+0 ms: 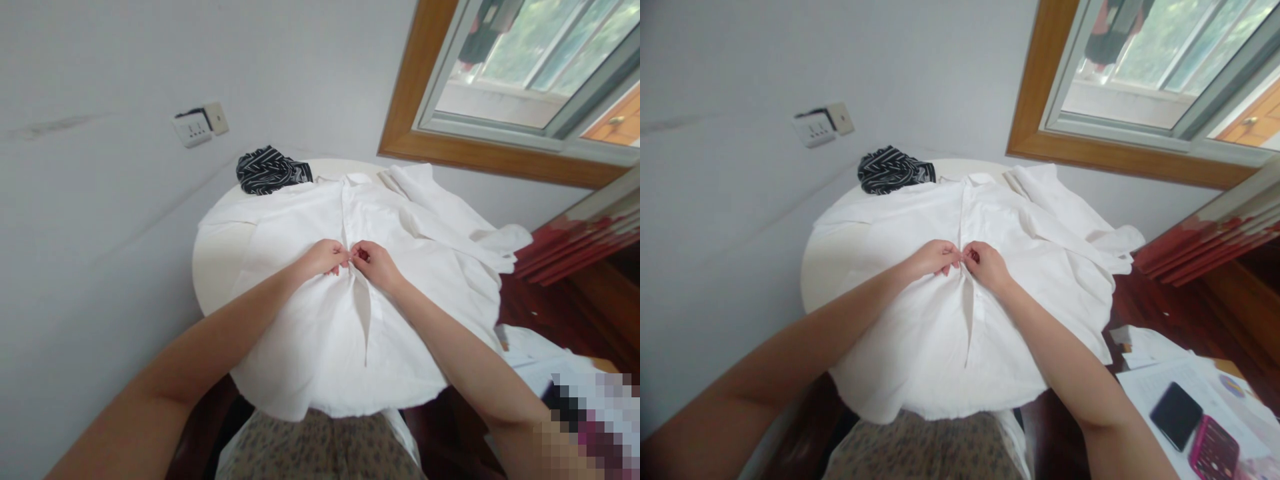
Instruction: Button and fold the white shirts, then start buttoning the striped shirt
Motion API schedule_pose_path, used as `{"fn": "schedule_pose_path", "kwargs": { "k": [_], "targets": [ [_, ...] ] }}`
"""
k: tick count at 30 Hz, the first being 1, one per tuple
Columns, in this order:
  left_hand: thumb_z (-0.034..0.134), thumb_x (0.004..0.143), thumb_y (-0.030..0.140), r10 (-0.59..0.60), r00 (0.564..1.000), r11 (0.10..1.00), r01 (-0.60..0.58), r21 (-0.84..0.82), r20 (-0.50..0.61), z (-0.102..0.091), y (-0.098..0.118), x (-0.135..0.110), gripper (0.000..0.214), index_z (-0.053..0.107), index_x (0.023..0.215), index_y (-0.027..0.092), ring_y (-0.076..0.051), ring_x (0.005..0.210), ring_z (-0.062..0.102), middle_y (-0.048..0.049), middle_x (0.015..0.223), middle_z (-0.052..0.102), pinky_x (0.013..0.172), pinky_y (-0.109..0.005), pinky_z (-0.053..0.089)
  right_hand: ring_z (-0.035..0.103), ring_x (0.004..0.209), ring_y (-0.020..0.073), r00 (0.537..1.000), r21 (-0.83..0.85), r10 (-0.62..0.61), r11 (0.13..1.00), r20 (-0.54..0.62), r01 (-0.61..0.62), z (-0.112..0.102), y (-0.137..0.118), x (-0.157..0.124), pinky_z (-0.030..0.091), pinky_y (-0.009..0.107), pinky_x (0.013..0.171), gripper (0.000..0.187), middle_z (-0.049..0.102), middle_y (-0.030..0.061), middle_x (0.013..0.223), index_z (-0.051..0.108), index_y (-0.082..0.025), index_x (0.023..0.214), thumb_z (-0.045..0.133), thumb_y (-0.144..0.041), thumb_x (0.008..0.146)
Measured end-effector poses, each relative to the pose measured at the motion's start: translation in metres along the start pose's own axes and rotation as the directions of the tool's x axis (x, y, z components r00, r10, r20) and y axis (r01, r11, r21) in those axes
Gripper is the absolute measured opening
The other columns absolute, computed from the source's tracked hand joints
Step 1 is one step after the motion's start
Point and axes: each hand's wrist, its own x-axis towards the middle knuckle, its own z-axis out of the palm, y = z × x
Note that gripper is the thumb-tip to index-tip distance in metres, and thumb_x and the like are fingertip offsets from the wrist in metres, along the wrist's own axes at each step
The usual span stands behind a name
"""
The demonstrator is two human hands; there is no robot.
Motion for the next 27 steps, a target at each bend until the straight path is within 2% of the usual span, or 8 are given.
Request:
{"fn": "schedule_pose_path", "kwargs": {
  "k": [3,5,9,13,16,21,27],
  "targets": [
    [0.057,0.079,0.025,0.051,0.995,0.997,-0.046,0.068,-0.081,0.001,-0.003,0.002,0.020,0.058,0.061,0.016,-0.006,0.039,0.041,0.0051,0.046,0.050,0.041,-0.019,0.027,0.051,0.062,0.0112,1.000,-0.004,0.000,1.000,-0.006,0.000,0.000,-0.001,0.000,0.037,0.022,0.061,0.009,0.058,-0.0018,0.068,0.063,-0.017,0.083,0.056,-0.018,0.079],
    [0.057,0.077,0.025,0.099,0.989,0.992,-0.088,0.094,-0.109,0.002,-0.007,0.005,0.019,0.059,0.061,0.016,-0.006,0.041,0.042,0.0048,0.048,0.051,0.042,-0.019,0.028,0.052,0.062,0.0111,1.000,-0.005,0.006,1.000,-0.016,-0.006,0.000,-0.002,-0.001,0.037,0.022,0.061,0.008,0.059,-0.0016,0.068,0.063,-0.017,0.082,0.056,-0.017,0.079],
    [0.055,0.076,0.029,0.180,0.979,0.982,-0.174,0.072,-0.092,0.004,-0.017,0.010,0.018,0.063,0.066,0.016,-0.007,0.046,0.046,0.0028,0.058,0.060,0.046,-0.019,0.032,0.053,0.059,0.0109,0.996,0.037,0.075,0.997,-0.041,-0.074,0.001,-0.004,-0.004,0.038,0.022,0.059,0.006,0.061,-0.0015,0.064,0.062,-0.018,0.080,0.056,-0.021,0.080],
    [0.054,0.074,0.028,0.233,0.967,0.968,-0.220,0.121,-0.106,0.004,-0.018,0.011,0.019,0.065,0.065,0.015,-0.008,0.050,0.049,0.0017,0.059,0.061,0.049,-0.020,0.034,0.054,0.057,0.0108,0.989,0.070,0.146,0.987,-0.033,-0.144,0.003,-0.005,-0.005,0.038,0.021,0.056,0.006,0.061,-0.0017,0.063,0.060,-0.018,0.080,0.057,-0.023,0.081],
    [0.053,0.072,0.027,0.222,0.967,0.969,-0.205,0.141,-0.126,0.002,-0.015,0.010,0.019,0.065,0.062,0.015,-0.009,0.052,0.050,0.0016,0.056,0.060,0.051,-0.020,0.034,0.055,0.059,0.0109,0.988,0.049,0.144,0.989,-0.047,-0.142,0.004,-0.005,-0.005,0.038,0.021,0.056,0.006,0.062,-0.0011,0.066,0.060,-0.018,0.080,0.058,-0.023,0.080],
    [0.052,0.070,0.027,0.135,0.983,0.985,-0.119,0.123,-0.127,0.000,-0.011,0.006,0.019,0.065,0.062,0.016,-0.009,0.046,0.044,0.0038,0.048,0.051,0.046,-0.022,0.029,0.055,0.060,0.0107,0.992,0.071,0.125,0.990,-0.023,-0.123,0.002,-0.002,-0.004,0.039,0.021,0.058,0.007,0.063,-0.0011,0.068,0.060,-0.018,0.083,0.058,-0.021,0.078],
    [0.052,0.070,0.024,0.135,0.980,0.983,-0.115,0.141,-0.144,-0.001,-0.008,0.005,0.017,0.063,0.061,0.016,-0.009,0.047,0.043,0.0041,0.048,0.051,0.046,-0.021,0.028,0.055,0.059,0.0111,0.995,0.106,0.092,0.990,0.023,-0.094,-0.003,-0.005,-0.004,0.041,0.022,0.059,0.011,0.062,-0.0016,0.067,0.061,-0.017,0.088,0.057,-0.022,0.078]
  ]
}}
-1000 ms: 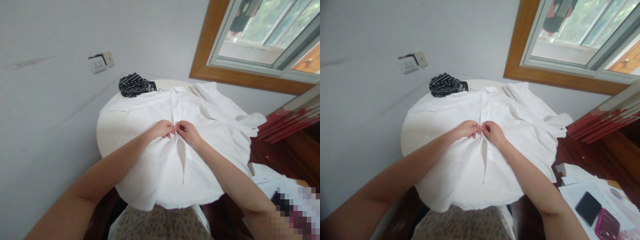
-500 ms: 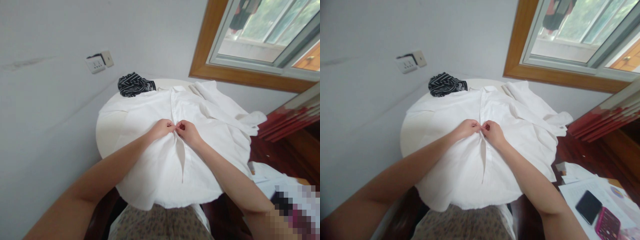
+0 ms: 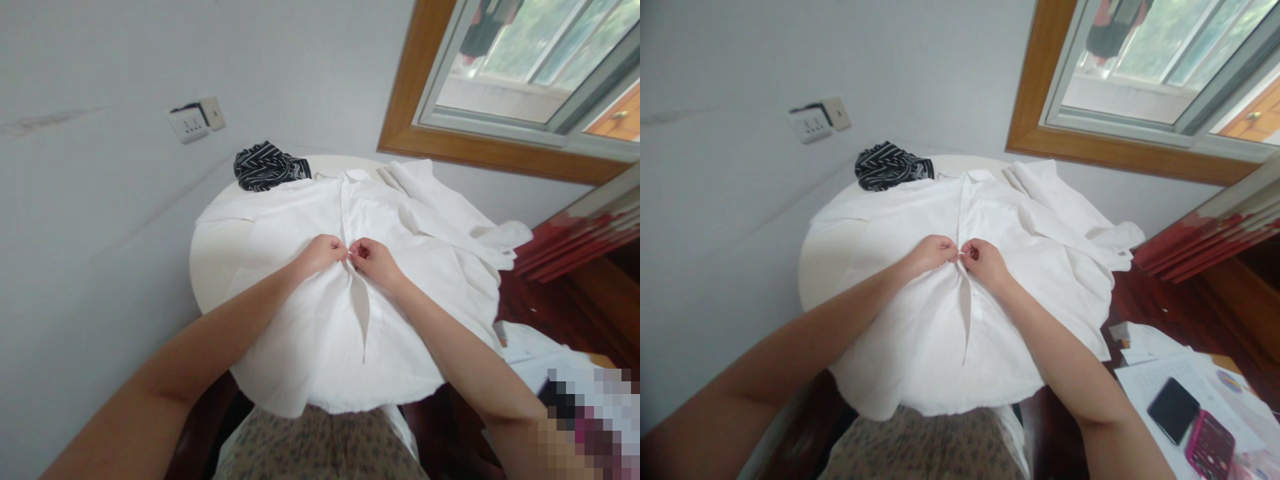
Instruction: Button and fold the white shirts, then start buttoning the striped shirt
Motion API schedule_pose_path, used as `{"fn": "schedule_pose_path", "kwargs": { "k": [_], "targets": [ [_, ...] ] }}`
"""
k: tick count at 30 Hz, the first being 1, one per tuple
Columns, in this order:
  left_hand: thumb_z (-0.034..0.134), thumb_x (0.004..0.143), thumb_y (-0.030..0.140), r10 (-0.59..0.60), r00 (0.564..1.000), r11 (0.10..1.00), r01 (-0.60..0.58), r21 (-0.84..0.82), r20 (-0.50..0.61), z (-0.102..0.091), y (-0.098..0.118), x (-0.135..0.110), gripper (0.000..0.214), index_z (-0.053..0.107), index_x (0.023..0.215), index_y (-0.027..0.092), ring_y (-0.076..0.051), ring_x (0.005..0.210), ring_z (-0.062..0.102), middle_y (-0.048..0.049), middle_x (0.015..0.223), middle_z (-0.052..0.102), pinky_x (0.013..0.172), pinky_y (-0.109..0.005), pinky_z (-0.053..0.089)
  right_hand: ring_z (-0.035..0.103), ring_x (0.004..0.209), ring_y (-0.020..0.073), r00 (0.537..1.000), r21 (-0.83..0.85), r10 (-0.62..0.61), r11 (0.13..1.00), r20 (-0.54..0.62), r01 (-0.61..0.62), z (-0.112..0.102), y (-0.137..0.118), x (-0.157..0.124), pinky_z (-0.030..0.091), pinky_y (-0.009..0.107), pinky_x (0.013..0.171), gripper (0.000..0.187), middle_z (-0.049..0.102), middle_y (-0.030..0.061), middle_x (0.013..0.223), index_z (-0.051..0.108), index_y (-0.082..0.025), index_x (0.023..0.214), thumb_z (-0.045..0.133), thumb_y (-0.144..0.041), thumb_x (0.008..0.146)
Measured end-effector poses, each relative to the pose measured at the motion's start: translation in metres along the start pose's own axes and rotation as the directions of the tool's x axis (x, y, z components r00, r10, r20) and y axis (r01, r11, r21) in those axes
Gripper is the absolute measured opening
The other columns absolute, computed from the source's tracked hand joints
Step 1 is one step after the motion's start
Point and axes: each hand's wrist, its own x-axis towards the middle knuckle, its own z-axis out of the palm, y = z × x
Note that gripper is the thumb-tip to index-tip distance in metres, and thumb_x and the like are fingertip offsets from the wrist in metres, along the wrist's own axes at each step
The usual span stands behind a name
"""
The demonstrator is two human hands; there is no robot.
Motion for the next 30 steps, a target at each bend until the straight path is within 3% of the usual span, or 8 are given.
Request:
{"fn": "schedule_pose_path", "kwargs": {
  "k": [5,8,12,17,22,30],
  "targets": [
    [0.052,0.072,0.022,-0.007,1.000,1.000,0.007,0.000,-0.001,0.000,-0.001,0.001,0.017,0.062,0.060,0.016,-0.008,0.046,0.042,0.0045,0.047,0.050,0.046,-0.021,0.027,0.058,0.059,0.0111,0.994,0.162,0.013,0.986,0.111,-0.031,-0.007,-0.003,-0.003,0.046,0.022,0.059,0.016,0.062,-0.0012,0.067,0.061,-0.017,0.087,0.051,-0.030,0.086],
    [0.051,0.073,0.021,-0.021,1.000,0.999,0.021,-0.037,0.010,0.000,0.001,0.000,0.017,0.062,0.061,0.016,-0.008,0.043,0.041,0.0048,0.045,0.048,0.045,-0.020,0.028,0.057,0.057,0.0110,0.993,0.217,0.028,0.975,0.113,-0.052,-0.008,-0.002,-0.002,0.046,0.022,0.057,0.016,0.061,-0.0014,0.067,0.061,-0.017,0.088,0.053,-0.030,0.084],
    [0.048,0.078,0.018,-0.067,0.996,0.984,0.077,-0.162,0.064,0.000,0.005,-0.002,0.020,0.058,0.062,0.016,-0.007,0.040,0.042,0.0046,0.044,0.050,0.044,-0.018,0.030,0.056,0.055,0.0109,0.995,0.241,0.040,0.968,0.094,-0.062,-0.006,0.001,0.000,0.046,0.022,0.055,0.016,0.059,-0.0025,0.064,0.059,-0.017,0.085,0.056,-0.033,0.082],
    [0.045,0.082,0.014,-0.156,0.982,0.942,0.181,-0.282,0.109,0.001,0.011,-0.002,0.021,0.055,0.064,0.014,-0.005,0.046,0.051,0.0016,0.059,0.059,0.043,-0.016,0.032,0.054,0.053,0.0109,0.993,0.227,0.092,0.968,0.077,-0.107,-0.006,0.000,-0.001,0.044,0.023,0.053,0.018,0.058,-0.0026,0.062,0.057,-0.018,0.080,0.056,-0.035,0.081],
    [0.047,0.082,0.015,-0.161,0.981,0.918,0.189,-0.349,0.107,0.002,0.010,-0.001,0.019,0.056,0.065,0.014,-0.004,0.047,0.051,0.0006,0.062,0.061,0.043,-0.016,0.032,0.049,0.048,0.0095,0.982,0.233,0.154,0.957,0.107,-0.176,-0.008,-0.003,-0.002,0.039,0.021,0.048,0.019,0.054,-0.0049,0.056,0.056,-0.018,0.077,0.060,-0.036,0.078],
    [0.050,0.083,0.017,-0.141,0.985,0.918,0.166,-0.361,0.095,0.000,0.009,-0.001,0.021,0.056,0.063,0.014,-0.004,0.042,0.043,0.0031,0.048,0.052,0.042,-0.016,0.030,0.049,0.049,0.0070,0.940,0.491,0.266,0.803,0.213,-0.338,-0.010,-0.009,-0.004,0.039,0.018,0.046,0.021,0.056,-0.0046,0.058,0.059,-0.016,0.078,0.067,-0.035,0.073]
  ]
}}
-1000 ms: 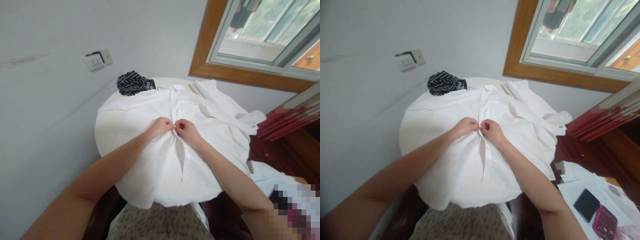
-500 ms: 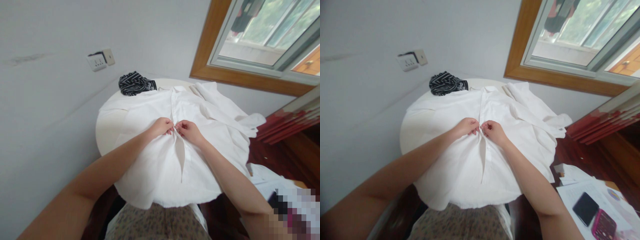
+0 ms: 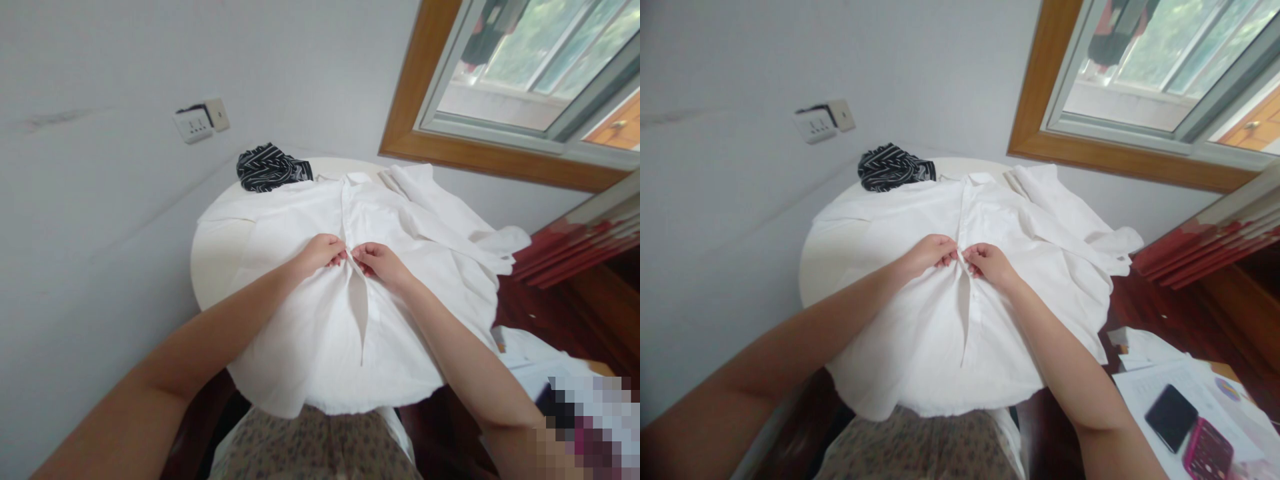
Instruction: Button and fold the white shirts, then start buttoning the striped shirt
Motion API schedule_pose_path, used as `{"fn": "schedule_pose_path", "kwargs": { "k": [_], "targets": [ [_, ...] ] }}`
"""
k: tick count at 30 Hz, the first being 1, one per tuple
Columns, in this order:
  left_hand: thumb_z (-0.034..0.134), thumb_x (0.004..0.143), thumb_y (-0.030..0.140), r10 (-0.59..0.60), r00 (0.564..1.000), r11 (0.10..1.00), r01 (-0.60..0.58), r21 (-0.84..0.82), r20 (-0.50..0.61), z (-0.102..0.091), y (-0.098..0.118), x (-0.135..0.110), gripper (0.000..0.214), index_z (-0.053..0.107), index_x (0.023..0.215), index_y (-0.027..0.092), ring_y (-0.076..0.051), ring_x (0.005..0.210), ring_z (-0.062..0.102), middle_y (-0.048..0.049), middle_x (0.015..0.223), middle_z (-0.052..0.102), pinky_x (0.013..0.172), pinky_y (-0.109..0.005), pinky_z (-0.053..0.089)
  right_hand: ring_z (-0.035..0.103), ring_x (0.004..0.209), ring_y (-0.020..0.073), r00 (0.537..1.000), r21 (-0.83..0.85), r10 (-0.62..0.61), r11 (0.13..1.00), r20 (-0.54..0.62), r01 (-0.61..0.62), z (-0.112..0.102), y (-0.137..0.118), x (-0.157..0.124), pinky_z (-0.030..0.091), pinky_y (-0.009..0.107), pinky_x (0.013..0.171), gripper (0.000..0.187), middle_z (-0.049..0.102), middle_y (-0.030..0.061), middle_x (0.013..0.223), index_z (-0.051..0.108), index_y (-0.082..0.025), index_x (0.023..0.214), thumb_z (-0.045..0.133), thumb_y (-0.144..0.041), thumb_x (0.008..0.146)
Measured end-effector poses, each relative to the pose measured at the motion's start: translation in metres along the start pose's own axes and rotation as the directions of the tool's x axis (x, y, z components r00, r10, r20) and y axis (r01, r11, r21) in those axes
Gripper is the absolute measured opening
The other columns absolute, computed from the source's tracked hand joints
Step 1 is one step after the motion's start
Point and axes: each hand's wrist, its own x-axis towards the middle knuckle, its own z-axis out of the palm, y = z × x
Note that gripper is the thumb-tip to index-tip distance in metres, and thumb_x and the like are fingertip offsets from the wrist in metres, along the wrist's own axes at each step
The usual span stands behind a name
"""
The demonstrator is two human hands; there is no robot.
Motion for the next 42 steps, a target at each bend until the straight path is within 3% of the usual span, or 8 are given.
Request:
{"fn": "schedule_pose_path", "kwargs": {
  "k": [5,11,19,24,31,35,38,42],
  "targets": [
    [0.049,0.082,0.017,0.018,1.000,0.999,-0.017,0.036,-0.015,0.002,-0.002,0.000,0.021,0.057,0.063,0.014,-0.004,0.041,0.042,0.0036,0.048,0.051,0.043,-0.016,0.031,0.048,0.044,0.0050,0.994,0.126,0.096,0.987,0.054,-0.102,0.000,-0.003,-0.001,0.036,0.014,0.039,0.014,0.055,-0.0054,0.054,0.060,-0.015,0.076,0.069,-0.026,0.074],
    [0.048,0.082,0.017,0.044,0.999,0.997,-0.043,0.070,-0.005,0.001,-0.004,0.000,0.022,0.057,0.062,0.015,-0.005,0.041,0.040,0.0045,0.046,0.049,0.044,-0.016,0.032,0.058,0.049,0.0060,0.976,0.309,0.212,0.926,0.045,-0.216,0.006,-0.008,-0.003,0.053,0.015,0.050,0.009,0.061,-0.0016,0.058,0.061,-0.014,0.071,0.067,-0.010,0.077],
    [0.050,0.083,0.028,0.074,0.997,0.981,-0.073,0.178,0.006,-0.001,-0.008,0.003,0.024,0.059,0.064,0.016,-0.007,0.040,0.043,0.0037,0.045,0.050,0.043,-0.018,0.033,0.060,0.049,0.0087,0.972,0.272,0.236,0.936,-0.012,-0.224,0.013,-0.005,0.000,0.057,0.020,0.051,0.013,0.060,-0.0019,0.055,0.057,-0.015,0.072,0.063,-0.007,0.080],
    [0.056,0.082,0.045,0.164,0.986,0.949,-0.151,0.278,-0.024,0.000,-0.014,0.007,0.032,0.060,0.067,0.017,-0.007,0.040,0.045,0.0032,0.048,0.054,0.043,-0.019,0.031,0.060,0.048,0.0100,0.988,0.192,0.154,0.970,-0.020,-0.147,0.015,-0.001,0.001,0.057,0.022,0.050,0.013,0.059,-0.0033,0.055,0.054,-0.018,0.073,0.063,-0.013,0.082],
    [0.056,0.082,0.040,0.196,0.978,0.920,-0.159,0.358,-0.067,0.001,-0.015,0.006,0.029,0.061,0.065,0.017,-0.008,0.041,0.045,0.0040,0.044,0.050,0.045,-0.020,0.030,0.059,0.044,0.0121,0.993,-0.040,0.020,0.999,-0.113,-0.025,0.018,0.011,0.005,0.053,0.024,0.043,0.008,0.057,-0.0033,0.054,0.054,-0.019,0.076,0.061,-0.019,0.080],
    [0.055,0.082,0.032,0.111,0.992,0.977,-0.097,0.190,-0.060,-0.001,-0.009,0.005,0.027,0.056,0.060,0.017,-0.006,0.041,0.041,0.0039,0.047,0.050,0.044,-0.020,0.029,0.058,0.044,0.0118,0.988,-0.146,-0.103,0.986,-0.112,0.086,0.018,0.011,0.002,0.050,0.022,0.041,0.006,0.056,-0.0043,0.055,0.053,-0.020,0.079,0.059,-0.022,0.079],
    [0.055,0.083,0.029,0.026,1.000,0.999,-0.026,0.019,0.004,-0.004,-0.005,0.004,0.027,0.053,0.060,0.016,-0.005,0.041,0.038,0.0039,0.050,0.049,0.042,-0.019,0.027,0.057,0.043,0.0116,0.985,-0.173,-0.158,0.974,-0.073,0.143,0.015,0.007,-0.002,0.048,0.021,0.041,0.011,0.055,-0.0054,0.054,0.053,-0.020,0.082,0.059,-0.029,0.081],
    [0.053,0.084,0.027,-0.010,0.998,1.000,0.011,-0.018,0.058,-0.007,-0.002,0.002,0.023,0.053,0.064,0.016,-0.005,0.041,0.037,0.0040,0.051,0.048,0.041,-0.019,0.026,0.055,0.041,0.0120,0.981,-0.243,-0.194,0.953,-0.022,0.183,0.013,0.006,-0.004,0.045,0.022,0.042,0.027,0.054,-0.0052,0.051,0.053,-0.021,0.083,0.054,-0.047,0.087]
  ]
}}
